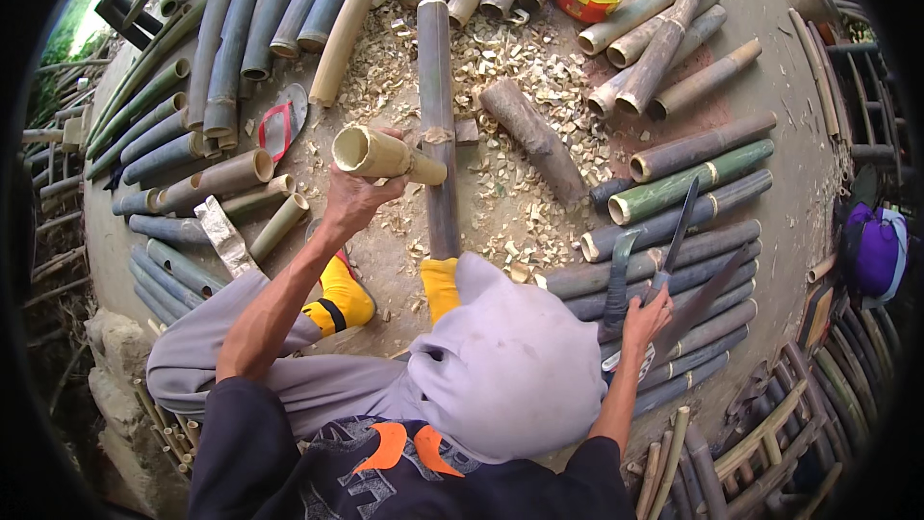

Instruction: The person sits on the ground surrounded by bamboo poles and uses a tape measure to mark a length on a bamboo pole. They then use a machete and a wooden mallet to chop a hole into the pole. Finally, they use a hand drill to widen the hole and test the fit of another bamboo piece.

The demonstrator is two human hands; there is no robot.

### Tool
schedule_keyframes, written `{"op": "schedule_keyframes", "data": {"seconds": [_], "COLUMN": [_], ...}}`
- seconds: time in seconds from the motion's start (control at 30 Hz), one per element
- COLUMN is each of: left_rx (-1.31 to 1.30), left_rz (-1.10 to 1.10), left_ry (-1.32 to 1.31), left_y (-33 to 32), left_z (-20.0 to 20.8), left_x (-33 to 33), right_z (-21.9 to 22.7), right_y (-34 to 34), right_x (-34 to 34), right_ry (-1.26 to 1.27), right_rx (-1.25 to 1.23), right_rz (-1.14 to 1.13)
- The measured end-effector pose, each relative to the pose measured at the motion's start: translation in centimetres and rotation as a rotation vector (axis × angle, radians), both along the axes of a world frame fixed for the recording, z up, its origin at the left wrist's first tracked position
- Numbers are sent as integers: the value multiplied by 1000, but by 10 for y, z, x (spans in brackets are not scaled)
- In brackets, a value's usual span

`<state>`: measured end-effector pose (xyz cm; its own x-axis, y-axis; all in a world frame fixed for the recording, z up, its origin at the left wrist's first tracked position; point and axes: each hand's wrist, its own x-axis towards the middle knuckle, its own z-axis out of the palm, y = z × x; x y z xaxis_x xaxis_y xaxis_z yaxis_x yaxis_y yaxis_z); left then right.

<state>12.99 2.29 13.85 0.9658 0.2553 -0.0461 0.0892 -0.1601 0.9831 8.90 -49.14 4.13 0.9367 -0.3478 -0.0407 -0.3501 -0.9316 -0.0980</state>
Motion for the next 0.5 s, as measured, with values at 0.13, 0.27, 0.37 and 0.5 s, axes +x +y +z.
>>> {"op": "schedule_keyframes", "data": {"seconds": [0.13,0.27,0.37,0.5], "left_rx": [-15,-91,-132,-53], "left_rz": [-43,-15,-23,-98], "left_ry": [19,52,72,-25], "left_y": [0,4,13,15], "left_z": [2,-4,-3,-2], "left_x": [-5,-12,-16,-14], "right_z": [-12,-22,-3,12], "right_y": [-14,-36,2,59], "right_x": [9,16,25,27], "right_ry": [17,-77,-57,-293], "right_rx": [88,149,192,682], "right_rz": [-97,-47,-196,-455]}}
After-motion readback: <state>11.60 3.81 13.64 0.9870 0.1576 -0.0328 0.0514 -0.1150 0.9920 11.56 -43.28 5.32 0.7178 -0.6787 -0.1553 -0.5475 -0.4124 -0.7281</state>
